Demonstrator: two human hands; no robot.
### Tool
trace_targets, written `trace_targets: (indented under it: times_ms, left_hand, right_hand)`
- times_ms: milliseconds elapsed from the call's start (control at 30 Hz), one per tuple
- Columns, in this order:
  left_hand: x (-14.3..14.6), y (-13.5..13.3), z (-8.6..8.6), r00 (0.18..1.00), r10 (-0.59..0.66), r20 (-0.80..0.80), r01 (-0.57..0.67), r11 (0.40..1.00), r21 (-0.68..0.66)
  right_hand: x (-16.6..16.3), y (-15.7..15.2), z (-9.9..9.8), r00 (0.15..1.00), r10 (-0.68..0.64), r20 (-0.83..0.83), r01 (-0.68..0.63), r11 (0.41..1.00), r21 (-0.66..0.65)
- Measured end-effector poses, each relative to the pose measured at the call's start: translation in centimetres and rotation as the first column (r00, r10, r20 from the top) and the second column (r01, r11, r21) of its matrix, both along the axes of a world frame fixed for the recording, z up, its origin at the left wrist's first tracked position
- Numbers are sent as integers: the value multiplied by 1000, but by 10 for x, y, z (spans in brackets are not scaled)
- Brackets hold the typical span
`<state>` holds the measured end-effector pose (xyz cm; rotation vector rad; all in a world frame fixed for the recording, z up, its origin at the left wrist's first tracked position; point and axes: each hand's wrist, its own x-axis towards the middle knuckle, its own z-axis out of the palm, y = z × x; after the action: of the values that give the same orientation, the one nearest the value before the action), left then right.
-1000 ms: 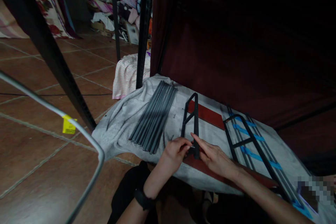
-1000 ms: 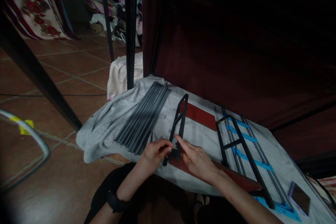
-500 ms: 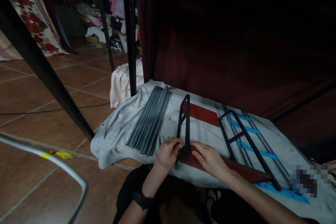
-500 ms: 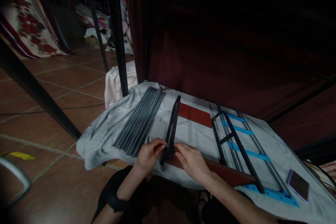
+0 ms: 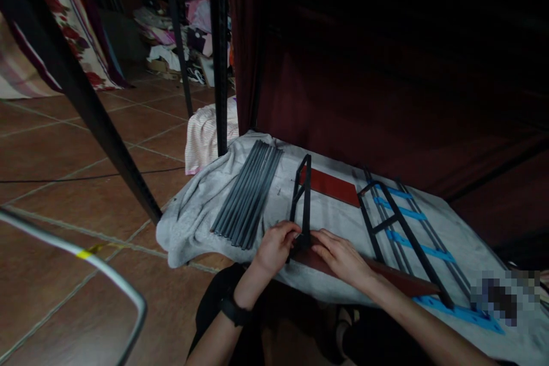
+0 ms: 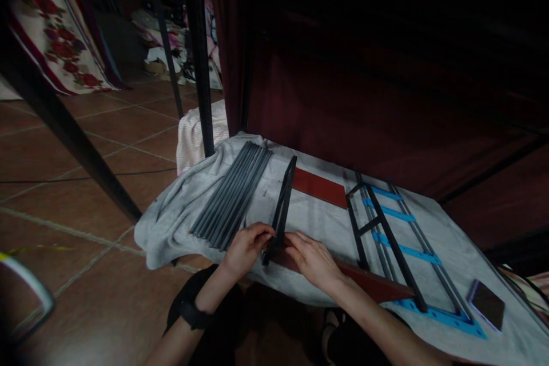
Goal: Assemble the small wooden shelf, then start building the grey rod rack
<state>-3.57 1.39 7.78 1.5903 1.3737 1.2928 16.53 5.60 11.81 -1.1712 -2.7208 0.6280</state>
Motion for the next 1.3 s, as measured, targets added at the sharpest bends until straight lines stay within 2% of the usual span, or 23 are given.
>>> trace_targets:
  times_ms: [200, 400, 600, 800, 867, 933, 1033, 1100, 1200, 1300]
  left_hand:
    - [0, 7, -2, 998, -25, 55, 26, 999, -28]
    - [-2, 8, 3, 999, -38, 14, 38, 999, -16]
    - [-2, 6, 8, 994, -75, -81, 75, 997, -5]
    - [-3, 10, 6, 998, -64, -22, 63, 996, -66]
    - [-2, 13, 1, 997, -63, 43, 66, 995, -74]
    - [-1, 16, -6, 982, -51, 180, 68, 993, -91]
    - [5, 18, -15, 900, 26, 435, 47, 986, -158]
    - [10, 19, -18, 833, 96, 545, 32, 975, -219]
    - [15, 18, -17, 784, 150, 603, 10, 967, -254]
    - [16, 16, -16, 817, 161, 554, -41, 974, -223]
  right_hand:
    - [0, 5, 1, 999, 9, -37, -10, 999, -44]
    - [2, 10, 0, 994, 15, -109, -30, 990, -135]
    - [-1, 5, 2, 993, -48, -111, 35, 992, -123]
    - [-1, 2, 2, 985, -141, -104, 130, 985, -110]
    - [-1, 1, 2, 981, -168, -100, 156, 981, -111]
    - [-2, 0, 2, 979, -175, -104, 163, 980, -110]
    - [-4, -3, 3, 979, -168, -116, 157, 983, -98]
    - [-5, -5, 4, 981, -155, -118, 144, 985, -93]
    - [-5, -5, 3, 982, -150, -114, 141, 986, -84]
    - [-4, -5, 1, 983, -153, -105, 147, 987, -64]
